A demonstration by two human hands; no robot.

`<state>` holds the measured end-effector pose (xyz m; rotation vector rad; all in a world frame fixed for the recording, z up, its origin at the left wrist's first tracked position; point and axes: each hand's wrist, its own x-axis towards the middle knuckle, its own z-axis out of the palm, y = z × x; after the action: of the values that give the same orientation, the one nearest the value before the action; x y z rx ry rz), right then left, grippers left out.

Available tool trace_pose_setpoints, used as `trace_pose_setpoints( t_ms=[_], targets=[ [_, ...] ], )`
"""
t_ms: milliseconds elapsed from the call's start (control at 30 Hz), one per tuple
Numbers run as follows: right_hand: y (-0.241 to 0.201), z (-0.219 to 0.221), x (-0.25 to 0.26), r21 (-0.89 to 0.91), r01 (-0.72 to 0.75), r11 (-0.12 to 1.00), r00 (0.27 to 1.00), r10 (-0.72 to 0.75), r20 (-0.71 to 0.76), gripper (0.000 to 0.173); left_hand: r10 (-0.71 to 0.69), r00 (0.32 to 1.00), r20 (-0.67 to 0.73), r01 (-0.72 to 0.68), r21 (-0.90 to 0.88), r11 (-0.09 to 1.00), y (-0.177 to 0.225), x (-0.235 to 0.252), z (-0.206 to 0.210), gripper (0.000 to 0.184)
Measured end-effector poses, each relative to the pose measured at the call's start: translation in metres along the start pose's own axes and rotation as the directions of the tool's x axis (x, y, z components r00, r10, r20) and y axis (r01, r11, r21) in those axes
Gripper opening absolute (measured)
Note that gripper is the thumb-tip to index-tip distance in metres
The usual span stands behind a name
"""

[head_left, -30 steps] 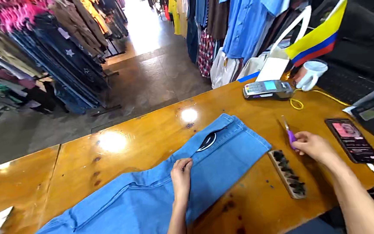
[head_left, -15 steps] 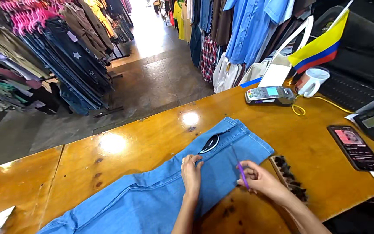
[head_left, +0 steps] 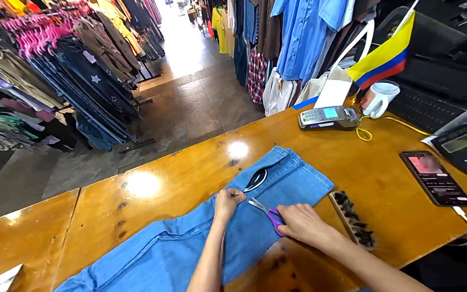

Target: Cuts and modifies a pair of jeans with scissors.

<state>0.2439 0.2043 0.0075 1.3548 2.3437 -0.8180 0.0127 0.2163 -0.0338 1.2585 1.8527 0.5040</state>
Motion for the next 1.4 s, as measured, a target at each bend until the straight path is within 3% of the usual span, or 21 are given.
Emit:
trace_pose_setpoints(
  t_ms=[100,200,333,533,700,867,1067,1167,1400],
  targets=[
    [-0.004,-0.004,-0.002,-0.023,-0.013,1.000,1.000,0.013,0.013,0.036,0.063,0.998,0.002,-0.063,0.019,0.998,-0.003,-0.001,0.002,0.013],
    [-0.004,-0.008,-0.007,-0.036,-0.059,0.998,0.997,0.060,0.048,0.036,0.142,0.989,0.047,-0.148,0.158,0.976,-0.004,-0.006,0.004,0.017],
    [-0.005,-0.006,-0.004,-0.038,-0.050,0.998,0.997,0.052,0.056,0.036,0.110,0.991,0.082,-0.127,0.248,0.960,0.004,-0.006,0.004,0.019],
    [-0.007,-0.007,0.004,-0.002,0.030,1.000,0.998,-0.030,0.046,0.039,0.112,0.991,0.078,-0.115,0.043,0.992,-0.002,0.004,-0.004,0.014],
    [-0.010,-0.009,0.005,0.033,0.012,0.999,0.998,-0.014,0.069,0.042,0.117,0.991,0.060,-0.118,0.006,0.993,-0.001,0.004,-0.006,0.013],
    [-0.006,-0.012,-0.006,0.016,-0.065,0.998,0.993,0.063,0.100,0.039,0.241,0.960,0.141,-0.269,0.244,0.932,0.003,-0.003,-0.002,0.019],
    [-0.009,-0.013,-0.007,0.007,-0.070,0.998,0.992,0.069,0.101,0.039,0.200,0.939,0.280,-0.318,0.487,0.813,0.027,-0.005,-0.004,0.022],
    [-0.010,-0.013,-0.008,0.012,-0.068,0.998,0.993,0.067,0.095,0.039,0.149,0.942,0.300,-0.276,0.440,0.854,0.026,0.005,-0.008,0.022],
    [-0.011,-0.006,-0.005,0.040,-0.010,0.999,0.998,0.008,0.056,0.040,0.179,0.942,0.285,-0.253,0.246,0.936,0.016,0.016,-0.014,0.018]
  ],
)
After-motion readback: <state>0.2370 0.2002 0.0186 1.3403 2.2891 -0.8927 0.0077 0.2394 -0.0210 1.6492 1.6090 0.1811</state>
